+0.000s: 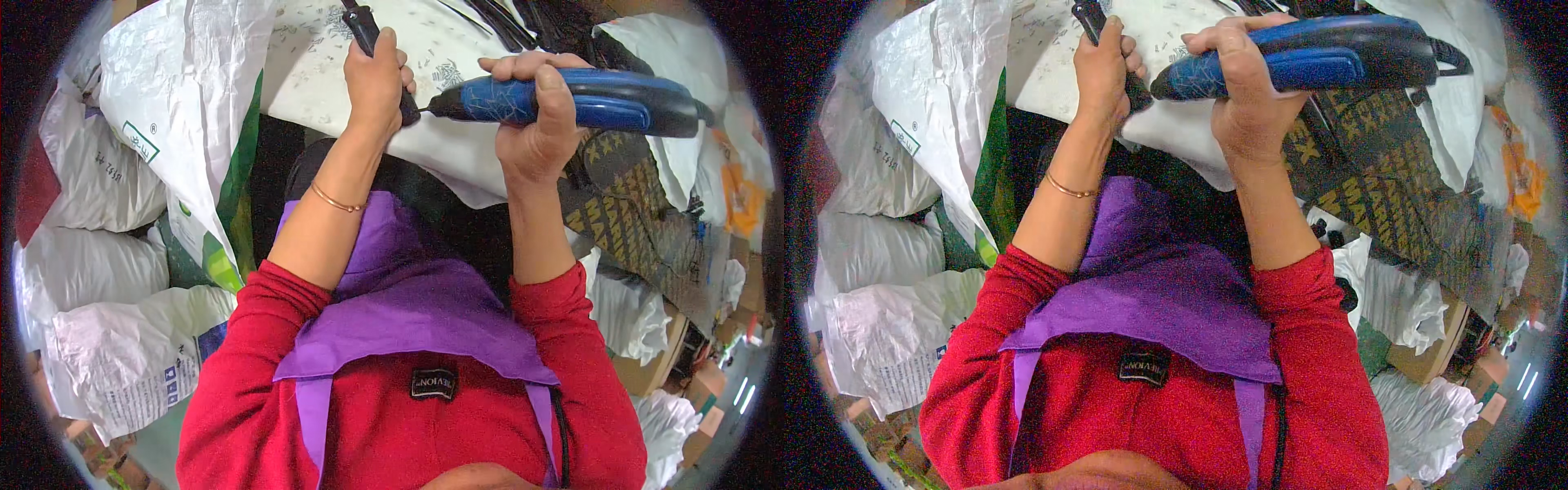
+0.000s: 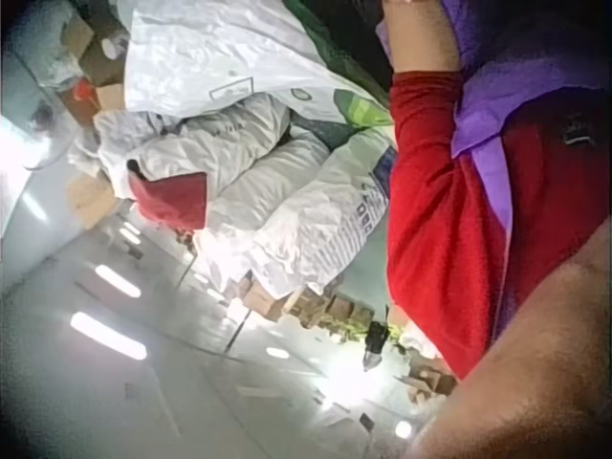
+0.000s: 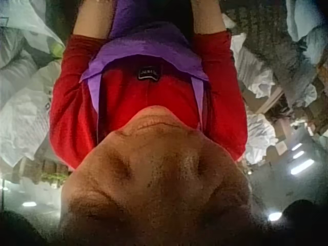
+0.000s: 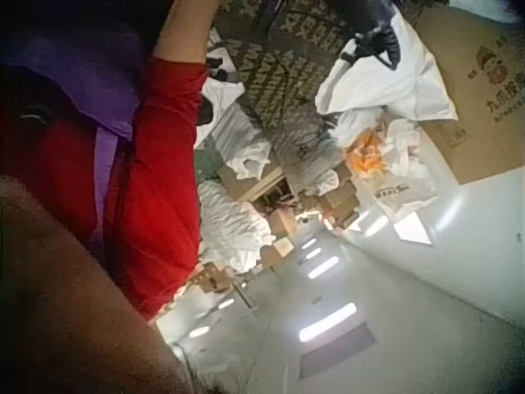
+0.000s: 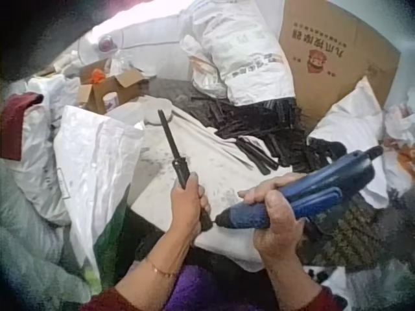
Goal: Assembling small components into black plastic strips using an electric screwdriver.
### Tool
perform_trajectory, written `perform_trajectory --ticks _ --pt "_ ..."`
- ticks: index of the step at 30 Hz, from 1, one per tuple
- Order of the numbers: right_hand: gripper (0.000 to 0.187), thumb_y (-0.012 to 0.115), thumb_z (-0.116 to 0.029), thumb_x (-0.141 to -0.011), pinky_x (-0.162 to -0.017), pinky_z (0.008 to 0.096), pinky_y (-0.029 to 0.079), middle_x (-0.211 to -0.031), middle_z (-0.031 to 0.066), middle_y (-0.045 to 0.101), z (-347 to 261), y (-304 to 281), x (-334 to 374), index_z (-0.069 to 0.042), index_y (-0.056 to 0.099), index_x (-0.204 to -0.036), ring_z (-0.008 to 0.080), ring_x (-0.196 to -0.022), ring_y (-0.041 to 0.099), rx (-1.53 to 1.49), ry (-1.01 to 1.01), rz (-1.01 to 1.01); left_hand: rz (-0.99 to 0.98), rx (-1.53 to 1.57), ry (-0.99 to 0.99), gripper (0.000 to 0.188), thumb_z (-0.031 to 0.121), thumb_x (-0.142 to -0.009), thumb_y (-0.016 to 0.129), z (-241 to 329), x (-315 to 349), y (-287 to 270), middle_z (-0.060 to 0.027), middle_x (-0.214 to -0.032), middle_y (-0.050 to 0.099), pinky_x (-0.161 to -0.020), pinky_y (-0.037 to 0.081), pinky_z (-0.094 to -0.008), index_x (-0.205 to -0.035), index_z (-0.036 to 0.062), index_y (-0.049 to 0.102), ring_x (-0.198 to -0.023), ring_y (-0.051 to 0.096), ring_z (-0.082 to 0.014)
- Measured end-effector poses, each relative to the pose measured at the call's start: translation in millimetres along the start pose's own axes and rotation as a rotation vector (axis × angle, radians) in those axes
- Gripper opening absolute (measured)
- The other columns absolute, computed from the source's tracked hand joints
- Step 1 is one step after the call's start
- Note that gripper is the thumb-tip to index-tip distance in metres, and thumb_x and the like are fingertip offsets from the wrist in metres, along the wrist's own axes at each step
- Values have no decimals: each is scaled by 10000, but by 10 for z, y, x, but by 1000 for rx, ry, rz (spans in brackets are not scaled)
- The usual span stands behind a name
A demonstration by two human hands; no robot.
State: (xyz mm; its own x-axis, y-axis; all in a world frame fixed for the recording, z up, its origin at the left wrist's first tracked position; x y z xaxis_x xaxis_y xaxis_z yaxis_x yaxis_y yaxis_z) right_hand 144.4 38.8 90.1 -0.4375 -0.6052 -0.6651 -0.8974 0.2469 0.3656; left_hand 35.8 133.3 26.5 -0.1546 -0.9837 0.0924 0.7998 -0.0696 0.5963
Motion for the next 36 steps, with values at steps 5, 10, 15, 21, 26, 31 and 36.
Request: perform_trajectory --ticks 5,10,15,21,26,31,36 --pt "127 488 -116 -821 -788 481 478 -777 86 519 46 -39 -46 -67 447 -930 215 -753 555 150 48 -115 9 62 -34 321 373 -934 357 -18 1 -23 -17 -603 401 -388 344 -254 -913 55 389 -431 365 -97" --pt "127 487 -101 -820 -716 389 503 -748 90 519 -19 101 -5 -39 448 -923 200 -704 569 100 91 -154 -15 15 -8 389 425 -938 322 7 12 -39 -21 -621 417 -413 365 -270 -945 45 407 -459 385 -111" --pt "137 540 -37 -785 -686 348 503 -755 94 552 -110 264 -61 -19 472 -903 196 -681 585 104 -77 -376 0 7 22 372 429 -940 323 45 20 -12 -23 -614 413 -395 360 -263 -936 63 393 -441 382 -111" --pt "152 507 -101 -810 -740 395 487 -791 109 548 -628 -27 -79 -36 488 -946 209 -726 564 161 -242 -144 -223 176 -420 390 470 -938 317 -12 601 -145 11 -616 419 -419 360 -261 -921 101 440 -455 370 -102" --pt "145 527 -50 -769 -728 367 505 -704 113 563 -812 -121 72 32 466 -872 190 -672 585 -94 -156 1 -235 44 -777 428 493 -933 307 -189 1320 -232 24 -594 413 -428 339 -260 -874 104 476 -434 339 -97" --pt "142 491 -33 -807 -703 383 517 -755 117 548 -649 -234 245 1 480 -945 193 -667 581 3 -213 -69 -219 -72 -842 505 576 -896 315 -348 1424 -212 27 -535 380 -408 329 -271 -815 103 473 -395 339 -107" --pt "149 467 -16 -821 -693 380 520 -760 115 532 -556 -212 284 0 471 -970 196 -668 576 225 -301 -129 -216 -96 -885 545 622 -870 312 -354 1371 -199 23 -499 356 -394 321 -278 -757 110 458 -366 326 -112"
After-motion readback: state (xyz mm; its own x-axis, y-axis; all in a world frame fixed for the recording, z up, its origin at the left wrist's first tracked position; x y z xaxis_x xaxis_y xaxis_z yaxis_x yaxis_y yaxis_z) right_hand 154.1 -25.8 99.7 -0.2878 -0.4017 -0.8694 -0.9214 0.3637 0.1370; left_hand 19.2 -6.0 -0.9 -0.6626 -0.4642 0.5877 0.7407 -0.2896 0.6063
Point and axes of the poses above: each hand's wrist, its own x-axis away from the middle knuckle, its own y-axis out of the palm, z = x × y, the point moved 2 cm from there along -x, towards the middle knuckle
